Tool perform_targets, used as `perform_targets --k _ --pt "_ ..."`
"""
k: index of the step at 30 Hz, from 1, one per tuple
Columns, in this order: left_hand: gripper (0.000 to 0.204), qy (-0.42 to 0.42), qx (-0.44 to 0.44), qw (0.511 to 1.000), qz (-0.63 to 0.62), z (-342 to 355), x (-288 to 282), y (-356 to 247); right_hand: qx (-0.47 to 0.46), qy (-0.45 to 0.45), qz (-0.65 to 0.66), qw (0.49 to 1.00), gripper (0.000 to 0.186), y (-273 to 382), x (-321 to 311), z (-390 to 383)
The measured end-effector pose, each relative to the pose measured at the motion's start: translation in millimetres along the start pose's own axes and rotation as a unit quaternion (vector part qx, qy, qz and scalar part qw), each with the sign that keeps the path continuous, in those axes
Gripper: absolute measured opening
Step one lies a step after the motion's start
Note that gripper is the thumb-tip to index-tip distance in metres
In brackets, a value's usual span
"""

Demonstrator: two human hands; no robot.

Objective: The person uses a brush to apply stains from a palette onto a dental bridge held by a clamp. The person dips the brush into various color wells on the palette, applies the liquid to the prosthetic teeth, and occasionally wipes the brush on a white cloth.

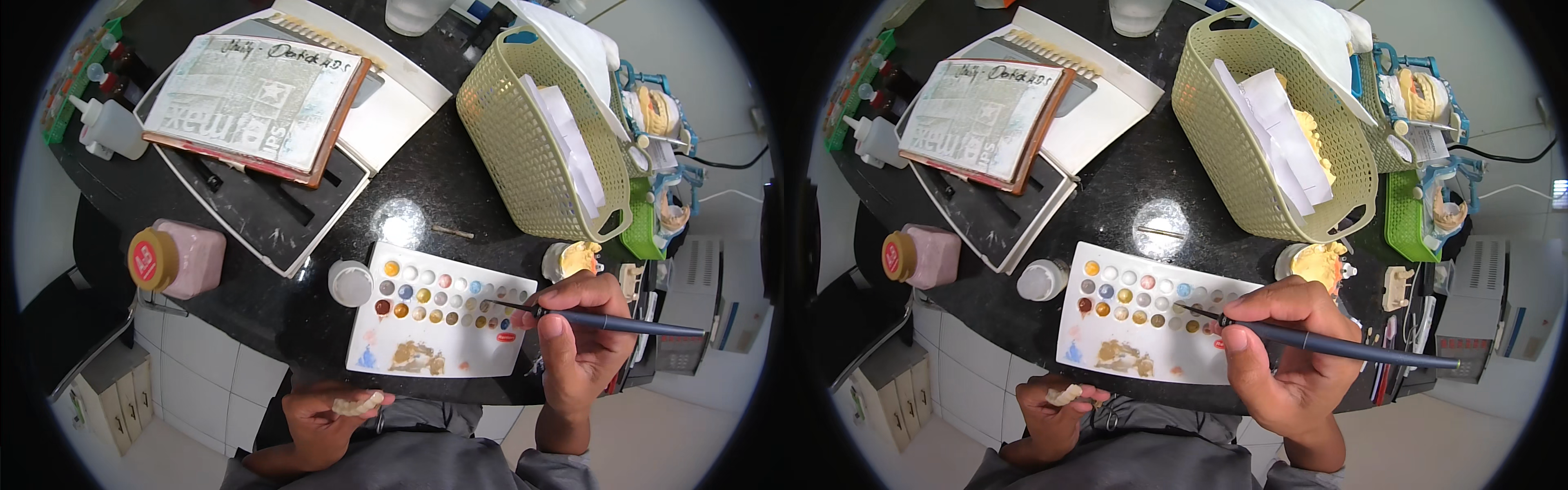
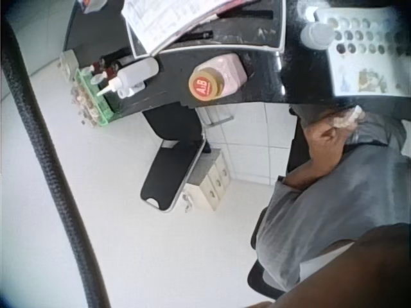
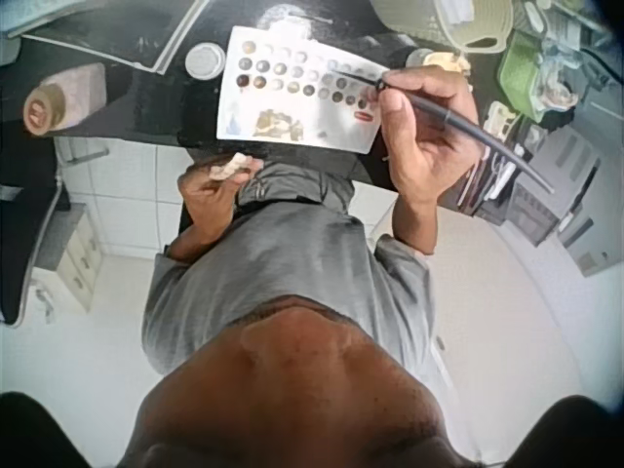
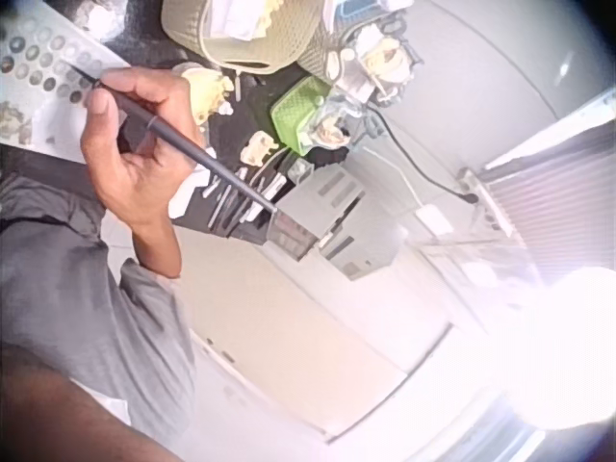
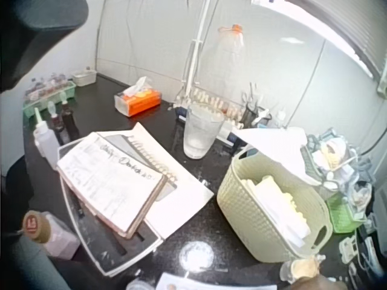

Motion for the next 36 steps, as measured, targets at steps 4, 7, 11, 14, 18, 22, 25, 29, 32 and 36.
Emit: perform_targets --k 4,7,11,14,18,22,25,29,32,36 --pt "0.024 -0.005 0.027 0.999 0.029 1.7 -0.6 4.3 -0.043 0.0 -0.07 0.997 0.011 -7.1 -5.9 1.6" --pt "0.023 -0.004 0.038 0.998 0.049 2.2 -2.0 7.5 -0.014 -0.014 -0.113 0.993 0.01 -4.9 -7.0 0.8" --pt "0.017 -0.033 0.012 0.998 0.05 1.6 2.2 0.9 -0.031 -0.001 -0.14 0.99 0.009 -12.2 -11.9 -1.6" --pt "0.016 -0.085 0.025 0.994 0.07 -8.7 2.0 12.6 -0.052 0.008 -0.163 0.985 0.01 -10.1 -16.3 -1.0" --pt "0.025 -0.139 0.031 0.988 0.054 -15.9 4.9 19.2 -0.061 0.009 -0.192 0.979 0.011 -11.4 -18.0 -3.9" --pt "0.028 -0.111 0.029 0.99 0.087 -19.3 -1.0 23.9 -0.073 0.025 -0.225 0.971 0.012 -14.1 -20.0 -3.8" --pt "0.028 -0.124 0.037 0.989 0.075 -18.4 1.5 22.3 -0.073 0.029 -0.227 0.971 0.012 -15.4 -19.9 -3.7" --pt "0.027 -0.116 0.047 0.989 0.081 -17.3 1.1 23.4 -0.068 0.03 -0.238 0.968 0.012 -14.2 -19.2 -3.3" --pt "0.026 -0.106 0.039 0.99 0.082 -16.0 1.4 20.5 -0.072 0.025 -0.242 0.967 0.011 -15.9 -19.5 -3.5" --pt "0.02 -0.107 0.04 0.991 0.064 -11.7 3.7 17.2 -0.055 0.023 -0.229 0.972 0.012 -16.3 -19.4 -4.4"
Point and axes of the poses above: each hand's wrist, its own z-axis towards the middle knuckle, its own x-axis out of the palm, y = z × x, the point moved 1 cm from there along z, towards the middle knuckle, and after that the axes turned 13 degrees about z, right-handed, at the moved point
